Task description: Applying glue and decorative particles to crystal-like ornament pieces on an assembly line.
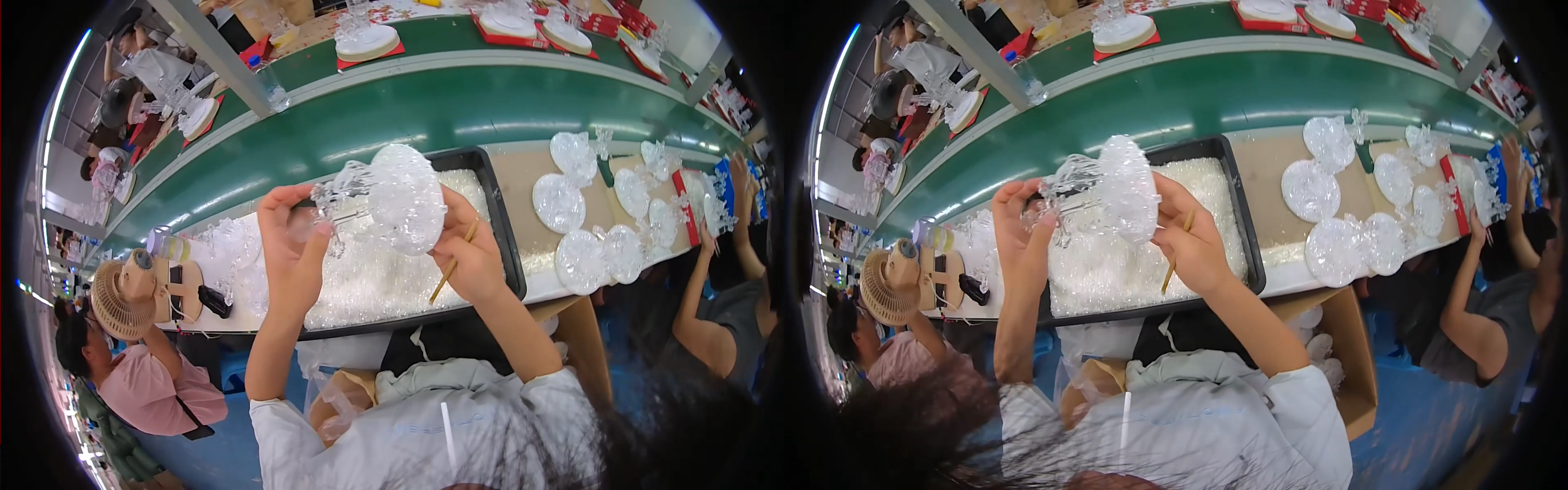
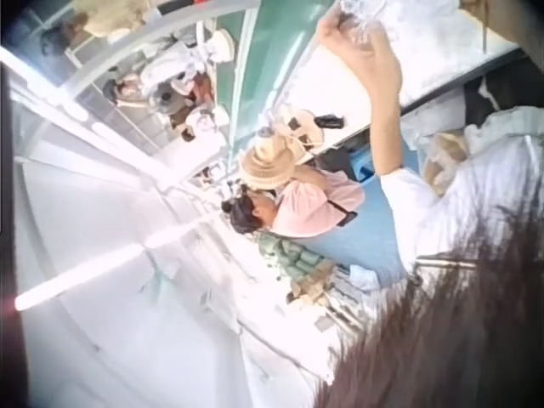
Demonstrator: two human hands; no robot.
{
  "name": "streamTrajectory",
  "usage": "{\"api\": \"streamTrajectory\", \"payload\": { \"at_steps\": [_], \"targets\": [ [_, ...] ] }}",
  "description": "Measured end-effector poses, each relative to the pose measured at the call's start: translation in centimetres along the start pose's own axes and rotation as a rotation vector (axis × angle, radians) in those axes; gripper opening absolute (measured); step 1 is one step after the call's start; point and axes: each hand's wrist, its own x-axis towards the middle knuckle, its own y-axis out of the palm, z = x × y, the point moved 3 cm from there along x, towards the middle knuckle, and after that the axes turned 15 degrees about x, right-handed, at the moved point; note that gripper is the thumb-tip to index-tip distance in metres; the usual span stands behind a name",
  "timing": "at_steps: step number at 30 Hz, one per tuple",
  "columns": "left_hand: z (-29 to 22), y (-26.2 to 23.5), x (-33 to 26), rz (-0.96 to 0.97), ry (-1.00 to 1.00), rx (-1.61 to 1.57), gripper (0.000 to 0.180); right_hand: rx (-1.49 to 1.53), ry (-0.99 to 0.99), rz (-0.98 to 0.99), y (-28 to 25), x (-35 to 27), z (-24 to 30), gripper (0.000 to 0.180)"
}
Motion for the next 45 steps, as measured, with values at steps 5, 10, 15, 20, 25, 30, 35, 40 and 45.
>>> {"api": "streamTrajectory", "payload": {
  "at_steps": [5, 10, 15, 20, 25, 30, 35, 40, 45],
  "targets": [
    [1.5, 0.7, 1.6, -0.001, -0.074, 0.030, 0.040, 0.007, -0.055, -0.011, 0.2, 0.0, 0.4, 0.074],
    [0.1, 0.9, 2.8, -0.045, 0.001, 0.245, 0.035, -0.076, -0.045, -0.033, -2.7, -0.8, 1.6, 0.058],
    [-0.2, 0.5, 3.1, -0.175, 0.207, 0.439, 0.032, -0.443, -0.624, -0.206, -3.7, -2.5, 5.5, 0.041],
    [2.2, 1.1, 2.5, -0.116, 0.181, 0.455, 0.019, -0.460, -0.764, 0.001, -1.2, -3.2, 5.7, 0.045],
    [1.2, 1.9, 2.1, -0.080, 0.379, 0.605, 0.016, -0.498, -0.374, -0.097, 2.8, -1.0, 4.5, 0.042],
    [1.6, 1.4, 1.9, 0.006, 0.382, 0.622, 0.018, -0.748, -0.275, 0.290, 2.3, 1.9, 1.9, 0.020],
    [1.4, 1.0, 1.6, -0.027, 0.472, 0.606, 0.019, -0.947, -0.356, 0.335, 2.4, 1.2, 0.9, 0.025],
    [1.1, 1.1, 1.5, -0.041, 0.508, 0.586, 0.021, -1.142, -0.511, 0.378, 2.0, 0.3, 1.2, 0.021],
    [1.0, 1.5, 1.2, -0.052, 0.559, 0.583, 0.021, -1.008, -0.559, 0.745, 2.8, 0.2, 0.4, 0.023]
  ]
}}
